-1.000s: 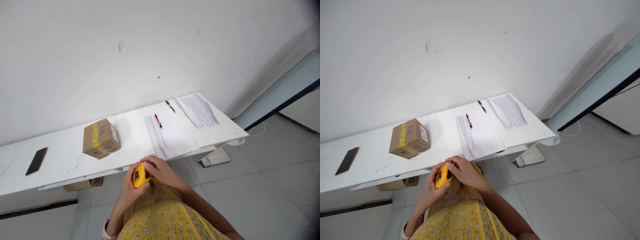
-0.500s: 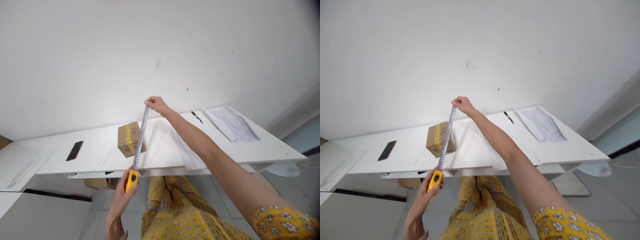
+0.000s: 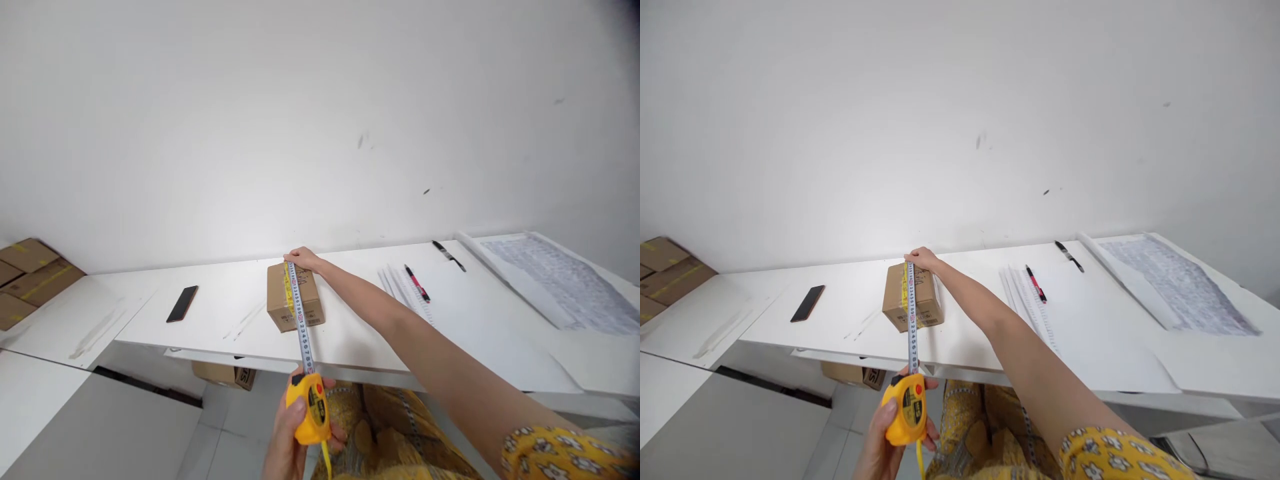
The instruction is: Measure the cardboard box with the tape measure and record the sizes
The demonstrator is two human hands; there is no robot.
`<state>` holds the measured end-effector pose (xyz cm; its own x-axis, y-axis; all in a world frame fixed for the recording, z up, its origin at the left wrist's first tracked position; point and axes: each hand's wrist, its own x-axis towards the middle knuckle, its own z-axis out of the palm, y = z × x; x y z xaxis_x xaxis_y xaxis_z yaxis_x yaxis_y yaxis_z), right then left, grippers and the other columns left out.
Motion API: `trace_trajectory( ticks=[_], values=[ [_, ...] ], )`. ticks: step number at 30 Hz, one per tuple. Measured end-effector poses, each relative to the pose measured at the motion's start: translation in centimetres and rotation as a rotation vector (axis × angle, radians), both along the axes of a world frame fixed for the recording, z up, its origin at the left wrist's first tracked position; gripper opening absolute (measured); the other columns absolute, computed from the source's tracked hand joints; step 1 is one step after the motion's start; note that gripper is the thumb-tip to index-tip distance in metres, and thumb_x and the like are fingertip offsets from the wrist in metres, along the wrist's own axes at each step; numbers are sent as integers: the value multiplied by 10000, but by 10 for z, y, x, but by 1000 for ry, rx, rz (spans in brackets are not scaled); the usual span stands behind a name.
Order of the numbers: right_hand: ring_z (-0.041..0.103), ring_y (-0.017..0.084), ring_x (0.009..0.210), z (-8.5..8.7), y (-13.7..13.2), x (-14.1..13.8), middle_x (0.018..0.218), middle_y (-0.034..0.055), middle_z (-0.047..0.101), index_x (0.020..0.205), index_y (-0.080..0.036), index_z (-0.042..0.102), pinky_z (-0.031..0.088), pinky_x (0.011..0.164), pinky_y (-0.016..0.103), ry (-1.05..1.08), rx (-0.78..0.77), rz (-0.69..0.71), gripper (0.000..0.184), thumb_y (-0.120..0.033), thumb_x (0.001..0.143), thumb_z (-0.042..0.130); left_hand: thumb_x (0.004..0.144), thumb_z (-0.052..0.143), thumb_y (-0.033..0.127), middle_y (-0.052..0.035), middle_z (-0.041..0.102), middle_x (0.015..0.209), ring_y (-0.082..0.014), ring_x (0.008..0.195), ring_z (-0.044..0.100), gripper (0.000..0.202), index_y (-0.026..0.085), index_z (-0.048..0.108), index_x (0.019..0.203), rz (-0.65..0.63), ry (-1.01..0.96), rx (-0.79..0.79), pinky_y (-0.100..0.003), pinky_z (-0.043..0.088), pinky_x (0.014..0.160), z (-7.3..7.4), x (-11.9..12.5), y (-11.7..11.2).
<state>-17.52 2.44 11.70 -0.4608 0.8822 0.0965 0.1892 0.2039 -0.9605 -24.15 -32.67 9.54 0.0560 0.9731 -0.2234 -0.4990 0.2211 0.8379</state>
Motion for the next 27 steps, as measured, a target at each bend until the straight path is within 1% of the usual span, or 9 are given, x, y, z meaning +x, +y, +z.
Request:
trace_trajectory(
  ticks=[3,5,8,13,15,18,22,25,27],
  values=[
    [497,131,590,-7,-8,4,604,-18,544,611,-182,544,371,559,258,21,-15,55,357,-509,730,627,692,783,559,-146,571,1333,-279,715,723,869,333,427,1451,-10,-18,-38,-387,587,572,-7,1,-2],
    [523,136,618,-10,-11,8,647,-10,582,649,-180,579,388,577,255,37,-13,70,362,-528,736,622,719,774,530,-131,531,1393,-254,723,722,834,365,414,1453,15,-13,-57,-371,588,582,-9,3,-1],
    [553,152,656,-11,-11,12,684,9,621,680,-172,620,405,602,259,41,-18,53,369,-536,740,626,763,748,485,-117,515,1420,-221,714,711,746,375,436,1432,73,6,-48,-347,579,565,-4,6,3],
    [551,159,662,-16,-5,10,686,20,637,661,-167,627,400,614,271,3,-16,3,369,-523,758,621,815,670,526,-155,598,1285,-211,671,675,685,271,449,1412,109,39,-27,-314,538,486,4,5,21],
    [547,158,669,-19,-3,9,684,18,635,654,-168,628,393,620,272,-13,8,-20,367,-515,772,610,824,657,514,-143,637,1185,-186,648,648,627,231,485,1357,134,75,-42,-265,490,455,1,4,29],
    [543,156,689,-17,-3,10,713,20,639,674,-168,626,387,638,275,-17,21,-48,326,-473,788,602,789,685,479,-100,661,1070,-134,597,595,576,219,539,1282,159,130,-54,-202,385,412,-3,-4,36],
    [499,139,676,1,-7,27,726,8,600,684,-182,560,363,637,276,11,64,-116,274,-426,807,588,751,691,480,-93,673,1015,-107,548,550,598,206,576,1270,166,224,-19,-188,317,382,2,-34,34],
    [420,118,620,23,-25,57,657,-23,497,667,-200,481,321,597,270,108,138,-184,290,-422,830,573,722,705,483,-86,694,896,-108,523,550,649,163,587,1275,223,343,18,-180,327,381,19,-72,31],
    [378,109,587,34,-49,82,618,-38,438,675,-209,465,301,573,266,211,123,-176,294,-425,832,587,678,733,489,-97,712,922,-127,516,577,693,154,587,1266,241,401,58,-186,342,364,33,-105,37]
  ],
)
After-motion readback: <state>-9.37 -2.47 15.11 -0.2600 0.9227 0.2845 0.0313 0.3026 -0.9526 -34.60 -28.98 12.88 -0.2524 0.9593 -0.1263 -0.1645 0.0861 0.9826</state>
